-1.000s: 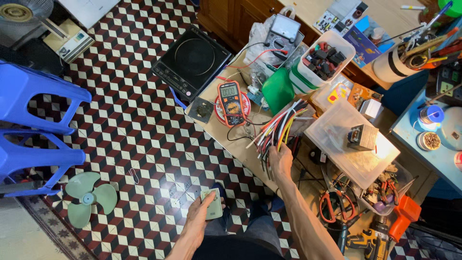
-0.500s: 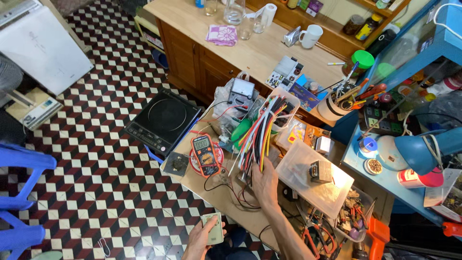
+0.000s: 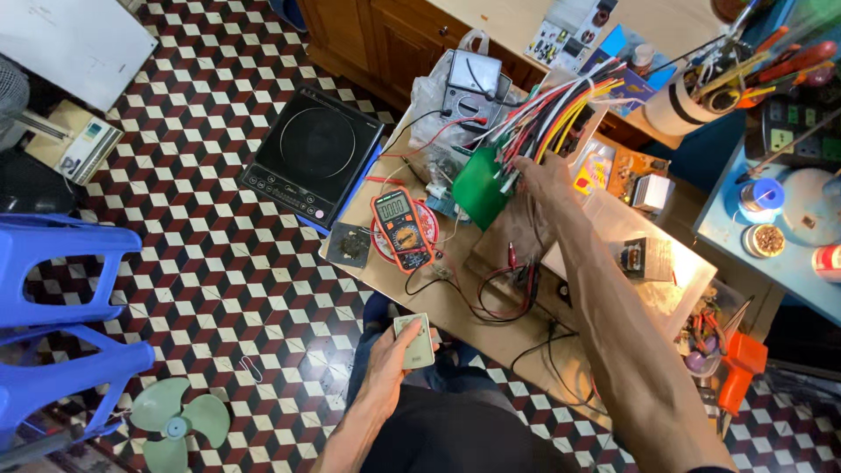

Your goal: The person works at a cluttered electronics workbench, handling a small circuit board and a heatsink. They use a lighter to apply heat to the board, then use pliers to cut a wire and manipulate the components. The person also briefly pulls a cord near a wall-mounted unit before returning to the workbench.

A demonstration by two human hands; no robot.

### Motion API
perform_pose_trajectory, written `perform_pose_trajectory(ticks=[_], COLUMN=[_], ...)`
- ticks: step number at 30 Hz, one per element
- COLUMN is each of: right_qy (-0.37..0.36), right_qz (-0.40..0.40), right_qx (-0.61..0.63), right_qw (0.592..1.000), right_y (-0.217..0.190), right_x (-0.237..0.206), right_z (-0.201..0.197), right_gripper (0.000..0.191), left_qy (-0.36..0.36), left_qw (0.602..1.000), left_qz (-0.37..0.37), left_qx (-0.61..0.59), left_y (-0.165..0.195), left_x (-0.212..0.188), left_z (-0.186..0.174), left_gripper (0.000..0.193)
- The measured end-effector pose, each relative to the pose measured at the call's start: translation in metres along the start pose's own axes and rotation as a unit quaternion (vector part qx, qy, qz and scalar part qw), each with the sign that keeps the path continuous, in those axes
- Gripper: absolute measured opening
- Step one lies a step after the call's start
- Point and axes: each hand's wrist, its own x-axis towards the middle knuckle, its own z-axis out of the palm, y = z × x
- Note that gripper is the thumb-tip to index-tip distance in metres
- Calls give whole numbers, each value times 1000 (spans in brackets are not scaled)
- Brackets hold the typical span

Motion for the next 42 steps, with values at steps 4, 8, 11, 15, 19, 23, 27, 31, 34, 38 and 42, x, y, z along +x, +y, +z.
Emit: perform_pose_trajectory(ticks=[4,8,11,15,19,23,27,31,34,38,42], right_qy=[83,196,197,155,80,23,98,153,162,206,181], right_qz=[-43,-43,-44,55,196,177,187,214,222,236,232], right_qx=[-39,21,0,5,244,438,465,504,534,550,553], right_qw=[995,980,979,986,946,881,860,823,800,775,780], right_y=[-4,7,30,59,69,67,67,76,93,123,139], right_x=[-48,-136,-195,-248,-266,-270,-294,-347,-383,-398,-390], right_z=[-24,-36,-17,36,92,114,95,70,65,72,75], right_gripper=[61,47,38,41,45,48,47,49,50,46,42], left_qy=[-25,-45,-91,-114,-158,-237,-259,-10,-34,-20,-83], left_qw=[998,995,993,980,949,897,884,845,827,802,755], left_qz=[-21,-17,16,81,94,96,165,355,313,316,363], left_qx=[56,92,77,138,255,361,351,399,466,506,540], left_y=[40,70,84,95,88,67,72,110,122,114,73], left_x=[20,47,72,100,109,97,133,218,250,252,207], left_z=[-23,-42,-51,-42,0,34,58,88,107,121,126], left_gripper=[38,40,37,37,45,53,61,67,60,38,30])
